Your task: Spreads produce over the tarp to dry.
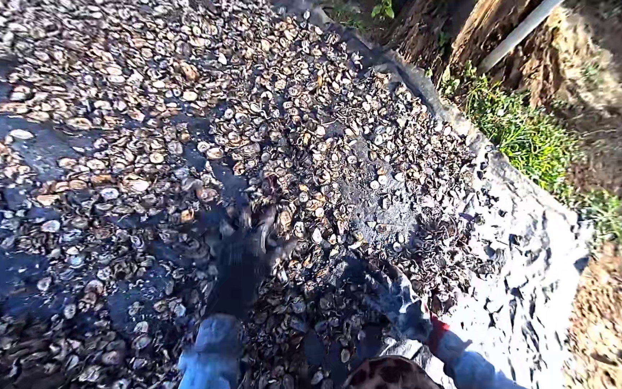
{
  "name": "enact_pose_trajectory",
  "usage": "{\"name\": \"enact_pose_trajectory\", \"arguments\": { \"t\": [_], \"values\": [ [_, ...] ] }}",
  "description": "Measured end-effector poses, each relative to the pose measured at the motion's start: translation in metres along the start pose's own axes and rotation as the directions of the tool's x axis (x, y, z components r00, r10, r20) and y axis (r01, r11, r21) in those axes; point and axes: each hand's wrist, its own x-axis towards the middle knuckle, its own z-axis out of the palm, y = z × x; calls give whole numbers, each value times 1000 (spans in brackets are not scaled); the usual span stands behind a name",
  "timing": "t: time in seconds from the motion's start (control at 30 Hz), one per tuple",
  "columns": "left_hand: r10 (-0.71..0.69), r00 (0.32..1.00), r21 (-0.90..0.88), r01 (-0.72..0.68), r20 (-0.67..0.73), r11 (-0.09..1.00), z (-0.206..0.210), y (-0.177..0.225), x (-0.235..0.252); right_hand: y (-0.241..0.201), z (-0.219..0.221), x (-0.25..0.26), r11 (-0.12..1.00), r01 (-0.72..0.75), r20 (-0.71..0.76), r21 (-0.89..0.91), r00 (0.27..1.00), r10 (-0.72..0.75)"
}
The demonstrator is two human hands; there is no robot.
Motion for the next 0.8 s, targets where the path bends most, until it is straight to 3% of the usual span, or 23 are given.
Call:
{"name": "enact_pose_trajectory", "arguments": {
  "t": [0.03,0.07,0.1,0.17,0.2,0.23,0.27,0.3,0.37,0.4,0.43,0.47,0.5,0.53,0.57,0.6,0.63,0.67,0.7,0.73,0.77,0.8],
  "values": [
    [13,998,-5,-13,64,1000,-2,14,-24,-6,-41,17,972,-137,253,-190,950,183],
    [12,995,15,-14,98,1000,4,25,-49,-10,-77,33,920,-290,374,-264,848,375],
    [19,998,31,-21,60,999,21,33,-70,-4,-96,37,857,-477,301,-194,803,514],
    [68,987,73,-57,-148,996,63,51,-95,19,-123,43,776,-593,61,-214,785,616],
    [85,984,78,-74,-159,994,68,70,-100,38,-133,45,743,-607,2,-282,774,633],
    [75,995,24,-74,-67,997,61,98,-101,60,-139,36,705,-636,-56,-314,753,655],
    [48,993,-81,-40,105,996,47,128,-97,77,-146,23,650,-684,-64,-331,704,708],
    [67,981,-244,-21,182,970,42,153,-89,89,-153,6,596,-752,-41,-282,630,776],
    [180,976,-601,-72,121,796,61,190,-66,110,-170,-14,490,-839,-11,-236,506,862],
    [236,971,-690,-147,35,709,76,205,-51,121,-180,-19,437,-881,25,-181,440,898],
    [258,966,-745,-151,29,649,79,222,-36,128,-195,-21,378,-922,95,-84,370,924],
    [269,959,-778,-104,86,620,72,239,-23,137,-211,-18,351,-936,139,9,349,927],
    [298,934,-763,-45,197,645,60,253,-12,145,-225,-14,382,-918,109,108,393,913],
    [344,877,-687,-21,336,726,42,263,-3,157,-233,-9,459,-876,-2,150,464,886],
    [384,799,-579,-55,463,814,21,274,4,163,-248,1,492,-863,-65,117,487,871],
    [403,734,-466,-134,546,875,2,287,9,156,-277,19,443,-895,31,54,445,895],
    [420,686,-360,-240,595,901,-10,300,16,145,-311,44,338,-941,210,-33,324,922],
    [450,676,-305,-332,584,893,-8,311,24,150,-331,56,302,-953,269,-30,283,921],
    [484,692,-317,-366,536,875,-3,323,31,173,-338,51,389,-921,259,38,385,886],
    [481,714,-334,-351,509,875,-6,343,34,214,-331,38,565,-816,145,121,577,804],
    [466,743,-354,-322,480,878,-7,367,37,250,-330,32,686,-716,102,129,697,709],
    [460,767,-372,-307,447,876,-6,390,43,275,-337,36,729,-683,129,49,728,673]
  ]
}}
